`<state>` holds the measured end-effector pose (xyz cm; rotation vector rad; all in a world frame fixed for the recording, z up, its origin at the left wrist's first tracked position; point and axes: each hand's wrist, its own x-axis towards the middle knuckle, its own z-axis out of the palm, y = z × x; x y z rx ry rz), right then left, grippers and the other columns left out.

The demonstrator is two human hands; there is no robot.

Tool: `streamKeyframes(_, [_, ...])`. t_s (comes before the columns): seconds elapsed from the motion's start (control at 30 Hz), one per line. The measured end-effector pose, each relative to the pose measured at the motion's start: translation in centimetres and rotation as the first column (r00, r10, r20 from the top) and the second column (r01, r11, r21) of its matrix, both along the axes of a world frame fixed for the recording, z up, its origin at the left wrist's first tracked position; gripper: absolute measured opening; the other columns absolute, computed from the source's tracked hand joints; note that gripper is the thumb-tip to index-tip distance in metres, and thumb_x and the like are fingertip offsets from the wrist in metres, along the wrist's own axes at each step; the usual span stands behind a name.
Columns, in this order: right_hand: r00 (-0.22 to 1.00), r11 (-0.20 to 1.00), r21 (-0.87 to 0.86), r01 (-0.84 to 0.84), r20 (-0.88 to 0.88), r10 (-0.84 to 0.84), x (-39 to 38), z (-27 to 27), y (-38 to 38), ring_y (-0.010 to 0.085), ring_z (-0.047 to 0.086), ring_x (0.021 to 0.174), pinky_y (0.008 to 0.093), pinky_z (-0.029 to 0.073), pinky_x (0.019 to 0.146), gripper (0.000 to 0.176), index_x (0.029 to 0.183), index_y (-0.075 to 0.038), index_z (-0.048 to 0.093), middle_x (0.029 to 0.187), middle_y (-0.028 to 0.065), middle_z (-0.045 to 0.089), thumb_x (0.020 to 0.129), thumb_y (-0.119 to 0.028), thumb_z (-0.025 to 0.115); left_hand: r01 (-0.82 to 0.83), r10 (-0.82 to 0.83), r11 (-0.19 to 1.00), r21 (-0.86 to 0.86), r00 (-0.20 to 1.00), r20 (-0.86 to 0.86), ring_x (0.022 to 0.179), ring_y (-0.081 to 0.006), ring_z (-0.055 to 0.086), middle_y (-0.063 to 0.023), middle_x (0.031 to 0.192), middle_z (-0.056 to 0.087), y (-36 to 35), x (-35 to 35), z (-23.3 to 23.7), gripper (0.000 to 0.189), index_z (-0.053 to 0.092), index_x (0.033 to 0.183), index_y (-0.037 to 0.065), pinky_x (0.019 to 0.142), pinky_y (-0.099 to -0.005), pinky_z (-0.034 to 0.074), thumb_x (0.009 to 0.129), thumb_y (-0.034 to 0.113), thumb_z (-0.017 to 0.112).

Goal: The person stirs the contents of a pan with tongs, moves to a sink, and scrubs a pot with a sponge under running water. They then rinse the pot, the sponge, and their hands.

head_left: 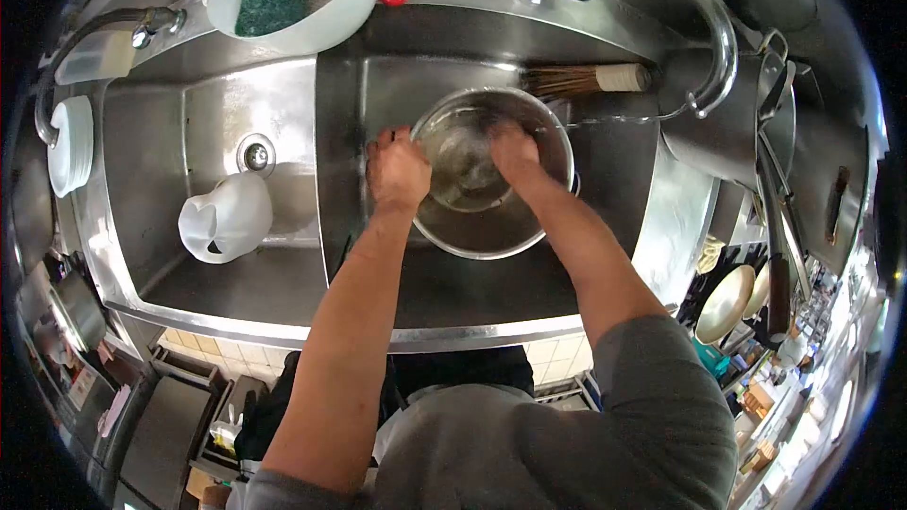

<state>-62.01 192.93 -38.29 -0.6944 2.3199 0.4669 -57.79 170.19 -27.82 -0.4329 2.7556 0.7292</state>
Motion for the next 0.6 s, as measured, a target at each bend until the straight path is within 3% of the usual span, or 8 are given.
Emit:
streamKeyframes(0.13, [0.672, 0.687, -0.002, 0.727, 0.206, -0.711, 9.1, -3.0, -4.0, 0.0303, 0.056, 0.135, 0.0419, 0.042, 0.116, 0.035, 0.125, -0.006, 0.071, 0.142, 0.0156, 0.062, 0.1, -0.025, 0.055, -0.008, 0.007, 0.999, -0.033, 1.0, -0.026, 0.117, -0.0428, 0.062, -0.0229, 0.123, 0.063, 1.0, -0.6, 1.2, 0.036, 0.065, 0.127, 0.002, 0.101, -0.0499, 0.052, 0.095, 0.018, 0.065])
streamKeyframes(0.27, [0.407, 0.249, -0.378, 0.892, 0.43, -0.806, 3.2, -4.8, -13.0, 0.0343, 0.053, 0.138, 0.0435, 0.038, 0.118, 0.048, 0.139, -0.002, 0.057, 0.148, 0.0204, 0.056, 0.101, -0.031, 0.056, 0.016, -0.015, 0.999, -0.035, 1.0, 0.027, 0.119, -0.0426, 0.061, -0.0229, 0.127, 0.061, 1.3, -1.1, 0.6, 0.034, 0.065, 0.126, 0.002, 0.102, -0.0515, 0.051, 0.097, 0.021, 0.063])
streamKeyframes(0.33, [0.384, 0.18, -0.406, 0.896, 0.504, -0.773, 2.8, -5.6, -13.6, 0.0362, 0.052, 0.139, 0.0443, 0.036, 0.119, 0.057, 0.146, 0.0, 0.05, 0.151, 0.0228, 0.053, 0.101, -0.034, 0.057, 0.034, -0.031, 0.997, -0.065, 0.998, 0.049, 0.118, -0.0432, 0.061, -0.0221, 0.127, 0.062, 1.2, -0.9, 0.9, 0.034, 0.064, 0.125, 0.002, 0.102, -0.0518, 0.051, 0.097, 0.021, 0.063])
streamKeyframes(0.4, [0.495, 0.394, -0.3, 0.869, 0.524, -0.693, 5.1, -5.2, -10.2, 0.0382, 0.05, 0.14, 0.0451, 0.035, 0.12, 0.066, 0.153, 0.002, 0.043, 0.154, 0.0252, 0.05, 0.102, -0.037, 0.058, -0.034, 0.038, 0.998, -0.057, 0.997, 0.072, 0.118, -0.0437, 0.061, -0.0221, 0.126, 0.062, 1.4, -0.9, 0.9, 0.034, 0.064, 0.124, 0.002, 0.101, -0.0519, 0.052, 0.096, 0.022, 0.063])
streamKeyframes(0.43, [0.617, 0.637, -0.146, 0.757, 0.481, -0.623, 4.8, -2.2, -6.8, 0.0361, 0.053, 0.138, 0.0458, 0.038, 0.118, 0.057, 0.148, -0.001, 0.051, 0.151, 0.0227, 0.054, 0.101, -0.031, 0.058, -0.037, 0.041, 0.998, -0.058, 0.997, 0.07, 0.118, -0.0437, 0.061, -0.0221, 0.126, 0.062, 1.5, -1.6, 0.9, 0.034, 0.064, 0.124, 0.002, 0.101, -0.0519, 0.052, 0.096, 0.022, 0.063])
streamKeyframes(0.5, [0.816, 0.957, 0.109, 0.267, 0.503, -0.285, 3.8, 4.6, 0.0, 0.0319, 0.059, 0.135, 0.047, 0.045, 0.114, 0.043, 0.138, -0.006, 0.066, 0.145, 0.0176, 0.062, 0.099, -0.02, 0.06, 0.007, -0.004, 0.999, -0.045, 0.997, 0.081, 0.122, -0.0408, 0.059, -0.0202, 0.132, 0.058, 1.5, -0.8, 1.0, 0.035, 0.064, 0.131, 0.007, 0.102, -0.0485, 0.053, 0.099, 0.021, 0.06])
streamKeyframes(0.53, [0.843, 0.891, 0.14, 0.433, 0.287, -0.455, 3.1, 3.7, 1.9, 0.0311, 0.066, 0.125, 0.0474, 0.053, 0.104, 0.032, 0.122, -0.008, 0.077, 0.131, 0.0155, 0.071, 0.096, -0.02, 0.061, -0.002, 0.006, 0.999, -0.051, 0.997, 0.079, 0.122, -0.0408, 0.059, -0.0202, 0.132, 0.058, 2.0, -1.0, 1.2, 0.035, 0.064, 0.131, 0.007, 0.102, -0.0485, 0.053, 0.099, 0.021, 0.06])
streamKeyframes(0.6, [0.899, 0.914, 0.181, 0.363, 0.188, -0.395, 2.4, 2.4, 1.7, 0.031, 0.068, 0.122, 0.0488, 0.054, 0.1, 0.032, 0.122, -0.009, 0.077, 0.129, 0.0154, 0.072, 0.096, -0.02, 0.062, -0.012, 0.021, 0.998, -0.069, 0.991, 0.131, 0.121, -0.0405, 0.059, -0.0208, 0.129, 0.06, 3.3, -1.0, 1.1, 0.037, 0.063, 0.134, 0.009, 0.102, -0.0485, 0.053, 0.098, 0.02, 0.06])
